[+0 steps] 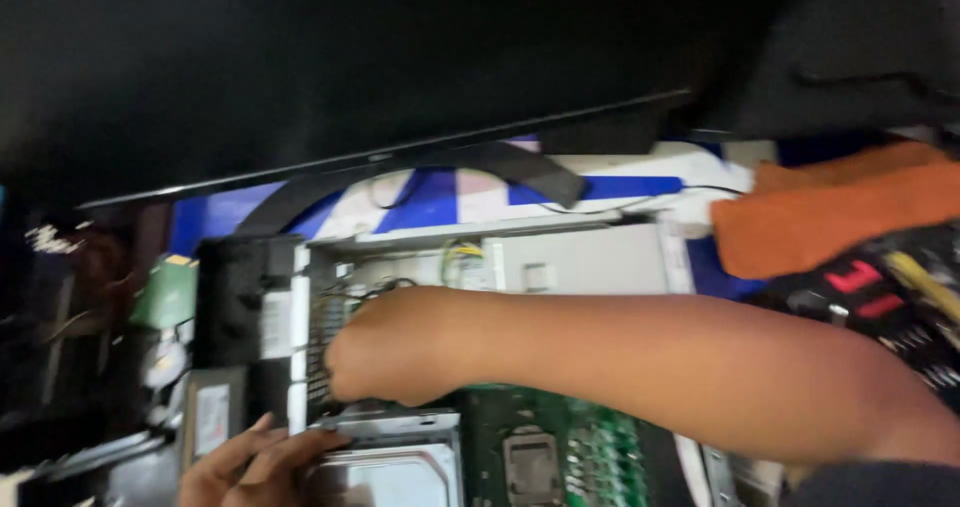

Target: The person uses a screwdriver to work on the internal components of a desktop computer, focusing on the motherboard and hard drive area. They manipulate wires and components inside the open case while sitting on the floor.

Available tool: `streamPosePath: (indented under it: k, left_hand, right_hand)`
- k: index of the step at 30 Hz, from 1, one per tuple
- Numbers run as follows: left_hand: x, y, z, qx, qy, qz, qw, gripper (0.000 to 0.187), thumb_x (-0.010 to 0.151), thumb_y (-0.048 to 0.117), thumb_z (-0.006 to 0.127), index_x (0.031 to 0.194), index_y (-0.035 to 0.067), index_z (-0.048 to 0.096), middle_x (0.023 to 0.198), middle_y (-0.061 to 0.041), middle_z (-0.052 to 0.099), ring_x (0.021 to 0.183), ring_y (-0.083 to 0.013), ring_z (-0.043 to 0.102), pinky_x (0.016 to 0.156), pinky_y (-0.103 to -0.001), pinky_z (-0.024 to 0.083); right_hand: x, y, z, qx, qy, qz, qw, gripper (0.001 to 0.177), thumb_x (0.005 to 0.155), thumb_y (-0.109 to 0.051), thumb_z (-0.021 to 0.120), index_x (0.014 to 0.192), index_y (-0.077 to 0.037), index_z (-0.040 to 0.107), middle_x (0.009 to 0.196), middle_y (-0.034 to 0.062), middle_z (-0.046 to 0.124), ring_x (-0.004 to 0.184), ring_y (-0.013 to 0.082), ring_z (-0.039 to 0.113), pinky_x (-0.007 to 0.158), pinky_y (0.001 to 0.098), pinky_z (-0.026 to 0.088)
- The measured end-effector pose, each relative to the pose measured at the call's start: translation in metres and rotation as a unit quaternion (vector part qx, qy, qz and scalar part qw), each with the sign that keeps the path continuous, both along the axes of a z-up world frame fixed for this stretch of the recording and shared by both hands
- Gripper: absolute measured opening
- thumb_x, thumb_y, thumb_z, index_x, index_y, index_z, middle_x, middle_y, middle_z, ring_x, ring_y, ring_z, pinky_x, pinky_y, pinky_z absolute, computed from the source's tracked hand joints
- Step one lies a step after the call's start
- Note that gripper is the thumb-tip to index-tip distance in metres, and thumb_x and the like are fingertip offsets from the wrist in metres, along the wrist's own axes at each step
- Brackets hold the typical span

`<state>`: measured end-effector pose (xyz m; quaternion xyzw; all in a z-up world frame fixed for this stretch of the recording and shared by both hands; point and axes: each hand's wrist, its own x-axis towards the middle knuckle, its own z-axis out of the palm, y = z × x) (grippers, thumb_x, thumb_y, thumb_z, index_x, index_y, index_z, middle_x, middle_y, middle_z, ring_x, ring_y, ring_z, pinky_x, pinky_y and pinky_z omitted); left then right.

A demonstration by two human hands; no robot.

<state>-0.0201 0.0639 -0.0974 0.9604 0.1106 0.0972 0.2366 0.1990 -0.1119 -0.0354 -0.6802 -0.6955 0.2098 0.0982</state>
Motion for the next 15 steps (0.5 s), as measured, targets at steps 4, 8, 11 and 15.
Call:
streamPosePath:
  k: [4, 8, 11, 15]
  left_hand:
    - [0.003, 0.020, -0.025, -0.073, 0.061, 0.044, 0.994, 0.037, 0.073, 0.044, 0.059, 0.090, 0.033, 0.089, 0.090, 0.008, 0.077, 0.119, -0.0109, 0.068, 0.111, -0.024, 0.045]
    - [0.015, 0.033, -0.016, 0.013, 0.080, -0.062, 0.995, 0.051, 0.067, 0.013, 0.063, 0.103, 0.040, 0.087, 0.074, 0.010, 0.072, 0.089, -0.0067, 0.071, 0.112, -0.025, 0.048]
    - [0.022, 0.042, -0.024, -0.155, 0.100, -0.041, 0.982, 0.098, 0.101, 0.059, 0.007, 0.086, 0.023, 0.098, 0.075, 0.001, 0.088, 0.088, -0.0099, 0.073, 0.118, -0.025, 0.039]
    - [0.069, 0.226, -0.262, 0.132, 0.569, -0.161, 0.795, 0.046, 0.091, 0.059, 0.045, 0.131, 0.070, 0.065, 0.142, 0.035, 0.066, 0.143, 0.0116, 0.047, 0.136, -0.023, 0.013]
  right_hand:
    - [-0.005, 0.001, -0.007, -0.034, -0.003, 0.011, 0.999, 0.021, 0.082, 0.004, 0.056, 0.087, -0.013, 0.067, 0.079, 0.0068, 0.067, 0.068, 0.0336, 0.065, 0.045, 0.0456, 0.049]
    - [-0.010, 0.004, -0.023, 0.045, -0.046, 0.052, 0.997, 0.011, 0.085, 0.001, 0.062, 0.082, -0.007, 0.069, 0.073, 0.0083, 0.066, 0.063, 0.0317, 0.064, 0.042, 0.0431, 0.046]
    - [-0.004, 0.011, -0.030, 0.041, -0.044, 0.071, 0.996, 0.020, 0.085, 0.004, 0.058, 0.093, -0.011, 0.070, 0.088, 0.0064, 0.070, 0.073, 0.0313, 0.068, 0.051, 0.0453, 0.052]
    - [0.005, 0.020, -0.053, 0.069, 0.039, 0.067, 0.995, 0.015, 0.083, -0.003, 0.060, 0.088, -0.014, 0.069, 0.086, 0.0065, 0.070, 0.070, 0.0284, 0.067, 0.051, 0.0427, 0.049]
